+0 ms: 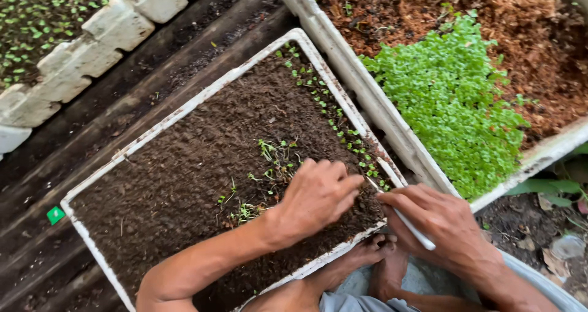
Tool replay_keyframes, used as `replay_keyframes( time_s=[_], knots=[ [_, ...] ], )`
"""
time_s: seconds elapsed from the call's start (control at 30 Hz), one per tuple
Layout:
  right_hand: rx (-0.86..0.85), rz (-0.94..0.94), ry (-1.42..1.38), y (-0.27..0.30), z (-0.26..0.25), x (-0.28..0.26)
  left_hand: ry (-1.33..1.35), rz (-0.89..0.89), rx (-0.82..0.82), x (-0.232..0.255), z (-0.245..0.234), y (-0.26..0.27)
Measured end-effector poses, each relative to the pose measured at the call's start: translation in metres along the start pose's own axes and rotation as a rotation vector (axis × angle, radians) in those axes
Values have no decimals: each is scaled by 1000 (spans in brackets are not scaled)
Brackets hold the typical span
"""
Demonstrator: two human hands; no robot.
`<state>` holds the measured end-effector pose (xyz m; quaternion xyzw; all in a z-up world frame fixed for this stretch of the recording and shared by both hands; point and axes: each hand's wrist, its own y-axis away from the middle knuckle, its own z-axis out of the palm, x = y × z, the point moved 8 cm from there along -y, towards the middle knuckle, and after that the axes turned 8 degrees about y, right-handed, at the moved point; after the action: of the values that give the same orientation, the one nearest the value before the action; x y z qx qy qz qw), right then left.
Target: The person uses a small white tool to make holes in the soil of a rectangular tray and plants small green seedlings into them. They carefully arrange the seedlings in rows and press the soil around the base of each plant.
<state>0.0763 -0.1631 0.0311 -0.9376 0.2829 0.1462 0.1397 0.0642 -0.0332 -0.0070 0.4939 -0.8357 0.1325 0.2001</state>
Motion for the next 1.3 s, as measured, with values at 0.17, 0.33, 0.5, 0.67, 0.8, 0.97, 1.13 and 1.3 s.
replay_keyframes(
  time_s=[0.17, 0.33, 0.5, 0.67, 0.8, 0.97, 1.13, 1.3],
  knots=[
    [120, 98, -143, 8, -19, 9, 6, -87, 183, -66, -75, 20],
    [177, 145, -205, 10, -19, 12, 70, -188, -28, -104, -86, 39],
    [181, 155, -203, 16, -10, 13, -16, -155, 6, -109, -61, 38],
    [194, 175, -227, 16, -13, 13, 101, -234, 132, -116, -78, 44],
    [192, 176, -266, 15, -11, 15, 580, -497, 223, -123, -97, 60],
    [192, 165, -251, 15, -8, 15, 662, -665, 99, -116, -96, 74],
    [203, 162, -234, 16, -9, 14, 661, -577, 123, -107, -104, 76],
    [203, 177, -243, 17, -11, 15, 879, -642, 57, -101, -94, 77]
  ],
)
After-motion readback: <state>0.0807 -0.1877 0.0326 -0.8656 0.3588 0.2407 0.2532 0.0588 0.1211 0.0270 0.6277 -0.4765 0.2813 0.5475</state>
